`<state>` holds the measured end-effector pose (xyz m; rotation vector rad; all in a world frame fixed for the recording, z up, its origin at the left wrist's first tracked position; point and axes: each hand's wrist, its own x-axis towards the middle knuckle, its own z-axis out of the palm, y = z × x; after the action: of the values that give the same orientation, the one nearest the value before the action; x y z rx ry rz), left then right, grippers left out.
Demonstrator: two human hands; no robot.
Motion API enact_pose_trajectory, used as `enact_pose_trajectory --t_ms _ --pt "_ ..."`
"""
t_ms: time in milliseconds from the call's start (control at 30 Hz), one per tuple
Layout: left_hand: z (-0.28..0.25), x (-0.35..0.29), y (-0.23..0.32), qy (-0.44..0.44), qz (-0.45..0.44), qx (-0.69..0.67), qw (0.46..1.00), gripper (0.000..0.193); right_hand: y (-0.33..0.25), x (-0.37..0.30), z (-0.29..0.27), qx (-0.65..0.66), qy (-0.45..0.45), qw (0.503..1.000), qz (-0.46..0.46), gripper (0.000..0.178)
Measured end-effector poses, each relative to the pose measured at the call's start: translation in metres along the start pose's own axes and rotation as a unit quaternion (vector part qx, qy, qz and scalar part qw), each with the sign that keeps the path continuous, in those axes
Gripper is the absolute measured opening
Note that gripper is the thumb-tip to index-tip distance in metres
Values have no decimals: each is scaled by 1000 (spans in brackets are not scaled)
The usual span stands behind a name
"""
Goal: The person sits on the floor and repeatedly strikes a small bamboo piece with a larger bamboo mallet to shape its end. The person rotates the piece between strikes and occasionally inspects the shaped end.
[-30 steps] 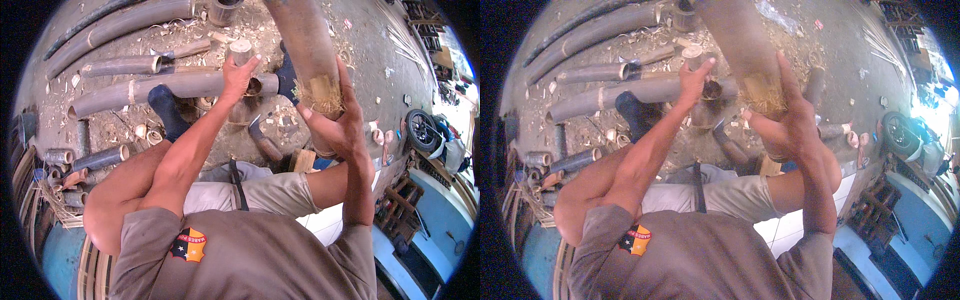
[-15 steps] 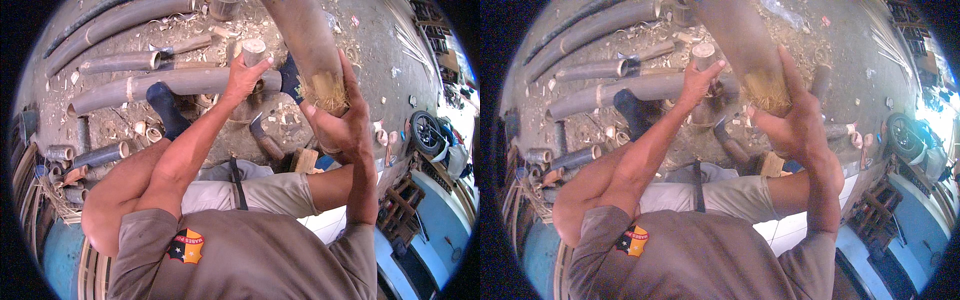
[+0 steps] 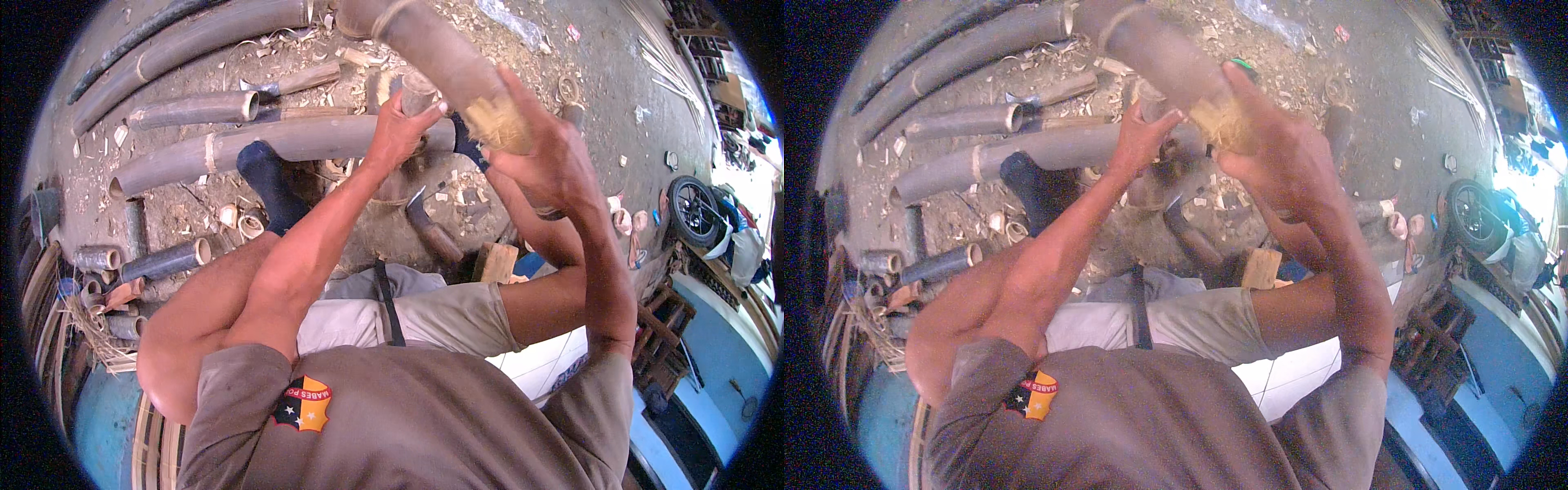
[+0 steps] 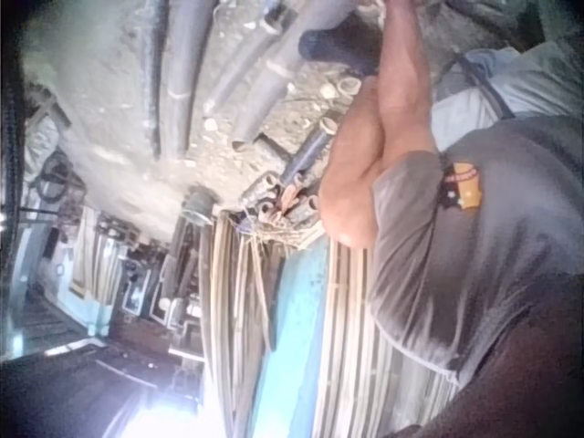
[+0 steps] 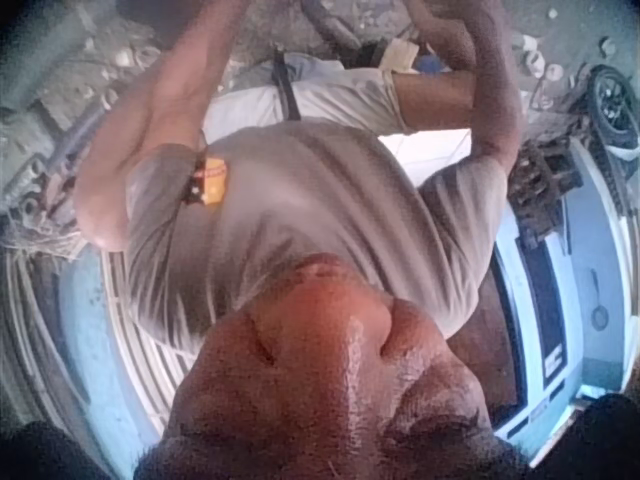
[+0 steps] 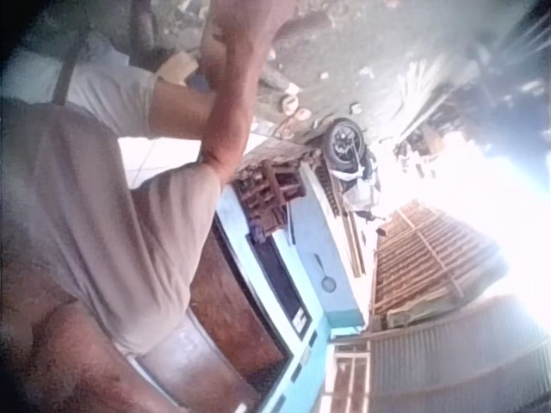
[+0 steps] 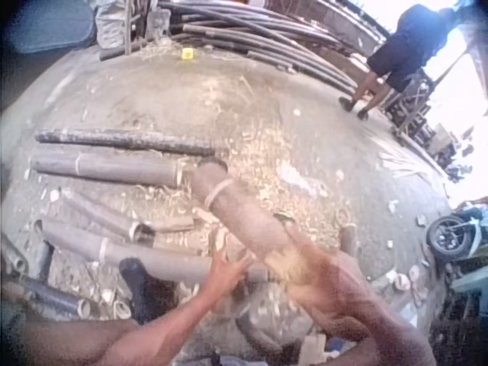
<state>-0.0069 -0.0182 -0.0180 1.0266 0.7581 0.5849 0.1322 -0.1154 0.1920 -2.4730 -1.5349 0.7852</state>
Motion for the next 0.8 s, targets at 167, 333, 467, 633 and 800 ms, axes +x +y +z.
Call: enact_pose_trajectory --t_ms 167,333,467,633,800 --pt "0 3 -4 0 -17 49 999 40 37 2 30 149 90 982 -80 102" --pt "-5 -8 1 -4 -17 38 999 42 6 -6 5 39 82 993 -81 102" --pt "-3 -11 0 -30 -4 69 997 38 11 -22 36 -12 37 999 -25 101" --pt "-16 -23 -21 -77 21 65 995 35 -9 -44 28 51 86 991 -89 101" --pt "-11 -22 -46 -11 174 49 983 39 -7 -64 41 -20 9 998 -52 102"
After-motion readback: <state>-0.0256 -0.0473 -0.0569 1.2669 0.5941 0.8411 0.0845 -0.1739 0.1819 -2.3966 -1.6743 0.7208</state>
